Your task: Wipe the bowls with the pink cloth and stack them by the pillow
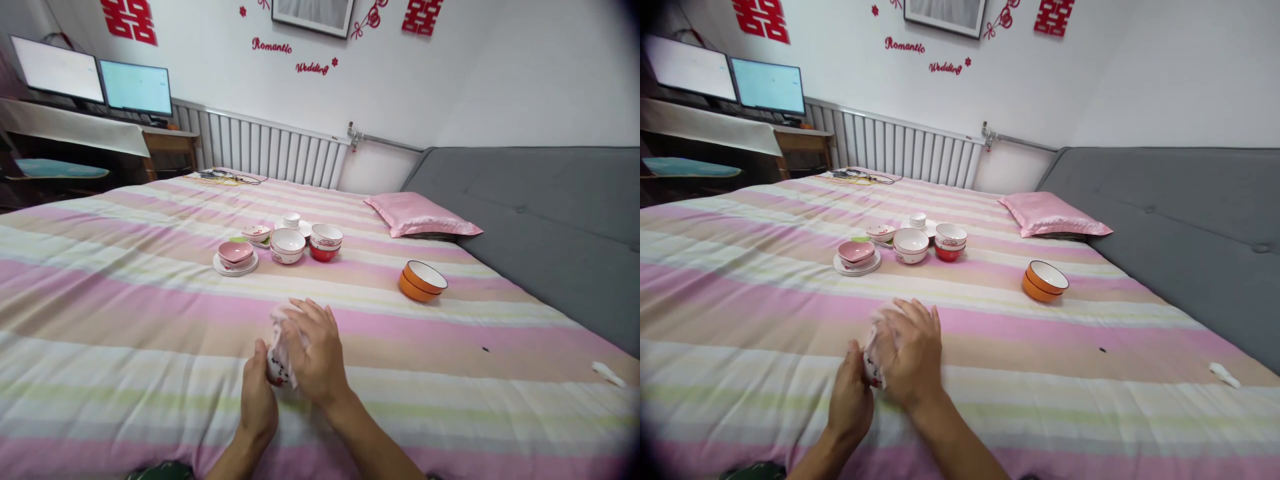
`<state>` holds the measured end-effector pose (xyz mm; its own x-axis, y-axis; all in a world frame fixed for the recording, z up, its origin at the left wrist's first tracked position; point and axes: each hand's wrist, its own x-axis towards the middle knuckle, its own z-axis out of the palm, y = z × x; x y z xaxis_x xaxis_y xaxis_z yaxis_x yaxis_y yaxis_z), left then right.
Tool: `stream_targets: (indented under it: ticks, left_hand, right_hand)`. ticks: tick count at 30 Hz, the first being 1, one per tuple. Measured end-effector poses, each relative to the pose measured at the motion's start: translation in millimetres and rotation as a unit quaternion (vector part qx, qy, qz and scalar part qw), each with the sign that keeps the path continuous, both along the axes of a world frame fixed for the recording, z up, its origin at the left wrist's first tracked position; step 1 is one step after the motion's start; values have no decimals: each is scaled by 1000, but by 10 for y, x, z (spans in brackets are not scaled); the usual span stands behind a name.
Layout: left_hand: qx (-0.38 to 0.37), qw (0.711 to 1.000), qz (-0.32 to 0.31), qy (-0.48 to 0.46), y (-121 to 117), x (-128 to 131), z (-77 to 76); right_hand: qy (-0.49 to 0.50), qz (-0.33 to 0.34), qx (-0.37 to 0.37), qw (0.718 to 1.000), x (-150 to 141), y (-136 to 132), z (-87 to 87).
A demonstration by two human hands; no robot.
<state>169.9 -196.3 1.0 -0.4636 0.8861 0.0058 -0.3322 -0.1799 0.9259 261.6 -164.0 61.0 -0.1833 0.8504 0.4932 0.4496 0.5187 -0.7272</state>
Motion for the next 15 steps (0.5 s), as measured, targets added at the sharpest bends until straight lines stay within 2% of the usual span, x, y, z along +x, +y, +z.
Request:
stream_targets:
  ticks: [1,3,5,6,8,11,13,15]
  left_hand:
    - [-3,1000,-4,-17,-1,25,42]
    - [-13,996,-14,-86,0,64,110]
    - [-19,988,-44,-146,4,89,148]
    - [-21,985,-62,-157,7,98,154]
    - [-27,983,-89,-155,15,113,145]
    - [-33,986,-90,-136,32,130,103]
    - [-33,987,-83,-132,45,141,73]
    - [-28,987,-67,-143,58,148,49]
  right_hand:
    - [57,8,-59,997,46,79,3]
    - [165,19,-183,969,152,231,-32]
    - [209,21,-259,943,258,355,-97]
    - [209,21,-274,938,305,401,-127]
    - [201,15,-276,940,369,447,-154]
    - [183,15,-244,952,365,393,-85]
    - [115,26,-160,980,289,286,-9]
    - [-4,18,-33,999,167,151,22]
